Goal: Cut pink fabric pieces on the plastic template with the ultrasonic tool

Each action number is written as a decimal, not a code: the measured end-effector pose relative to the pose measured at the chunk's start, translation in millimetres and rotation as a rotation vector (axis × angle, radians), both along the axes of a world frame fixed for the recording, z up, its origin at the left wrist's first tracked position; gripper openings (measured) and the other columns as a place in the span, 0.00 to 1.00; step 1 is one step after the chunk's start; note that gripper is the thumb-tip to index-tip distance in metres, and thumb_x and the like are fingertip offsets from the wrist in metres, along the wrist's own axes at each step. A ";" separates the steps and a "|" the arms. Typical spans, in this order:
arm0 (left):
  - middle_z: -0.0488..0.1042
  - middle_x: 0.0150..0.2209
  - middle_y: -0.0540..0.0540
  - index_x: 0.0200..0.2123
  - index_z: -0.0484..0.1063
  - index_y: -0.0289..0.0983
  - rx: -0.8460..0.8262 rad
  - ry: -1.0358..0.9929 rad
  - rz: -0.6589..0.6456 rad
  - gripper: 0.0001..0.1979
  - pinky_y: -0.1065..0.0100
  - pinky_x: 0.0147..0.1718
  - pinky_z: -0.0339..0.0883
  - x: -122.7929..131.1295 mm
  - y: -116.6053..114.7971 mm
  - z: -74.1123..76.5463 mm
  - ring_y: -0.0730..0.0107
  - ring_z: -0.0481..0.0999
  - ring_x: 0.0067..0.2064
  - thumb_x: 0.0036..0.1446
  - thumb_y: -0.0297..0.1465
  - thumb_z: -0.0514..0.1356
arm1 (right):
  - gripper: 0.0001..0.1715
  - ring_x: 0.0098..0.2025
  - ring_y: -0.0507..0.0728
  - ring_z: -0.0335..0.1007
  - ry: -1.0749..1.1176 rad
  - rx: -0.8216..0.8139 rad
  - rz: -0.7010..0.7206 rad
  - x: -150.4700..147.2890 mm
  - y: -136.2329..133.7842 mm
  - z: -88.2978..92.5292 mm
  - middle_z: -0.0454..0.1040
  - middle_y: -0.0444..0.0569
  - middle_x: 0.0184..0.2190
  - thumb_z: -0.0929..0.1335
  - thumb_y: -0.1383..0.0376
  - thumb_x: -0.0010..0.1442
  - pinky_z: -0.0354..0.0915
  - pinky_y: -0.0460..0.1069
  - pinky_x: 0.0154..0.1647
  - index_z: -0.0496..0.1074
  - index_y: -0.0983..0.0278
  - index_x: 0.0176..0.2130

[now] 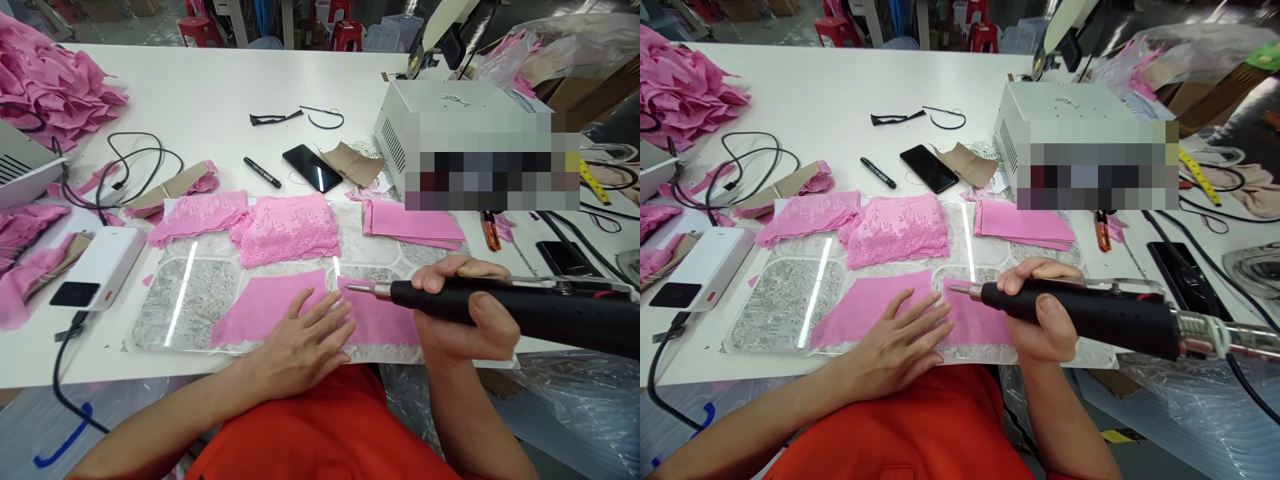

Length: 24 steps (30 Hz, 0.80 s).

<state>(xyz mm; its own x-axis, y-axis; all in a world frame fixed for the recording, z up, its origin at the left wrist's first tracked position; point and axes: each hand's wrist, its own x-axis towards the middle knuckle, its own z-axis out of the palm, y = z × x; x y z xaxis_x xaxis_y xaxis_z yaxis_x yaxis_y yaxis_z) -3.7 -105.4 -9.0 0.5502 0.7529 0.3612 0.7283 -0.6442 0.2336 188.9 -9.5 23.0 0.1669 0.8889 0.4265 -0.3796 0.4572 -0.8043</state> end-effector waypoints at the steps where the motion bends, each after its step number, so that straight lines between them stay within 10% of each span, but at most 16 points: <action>1: 0.71 0.57 0.43 0.54 0.68 0.34 0.001 -0.012 -0.023 0.16 0.51 0.66 0.44 -2.7 -2.6 1.1 0.57 0.62 0.64 0.67 0.34 0.53 | 0.09 0.21 0.50 0.64 0.003 -0.005 0.025 2.8 -2.1 0.6 0.69 0.44 0.27 0.68 0.61 0.48 0.66 0.50 0.23 0.72 0.63 0.31; 24: 0.71 0.58 0.43 0.56 0.66 0.35 -0.024 0.035 -0.098 0.18 0.52 0.65 0.45 -13.8 -8.0 -6.5 0.57 0.64 0.63 0.68 0.37 0.52 | 0.06 0.24 0.51 0.67 -0.029 0.039 0.197 1.2 -8.4 -6.9 0.72 0.45 0.29 0.68 0.66 0.52 0.70 0.50 0.26 0.72 0.64 0.34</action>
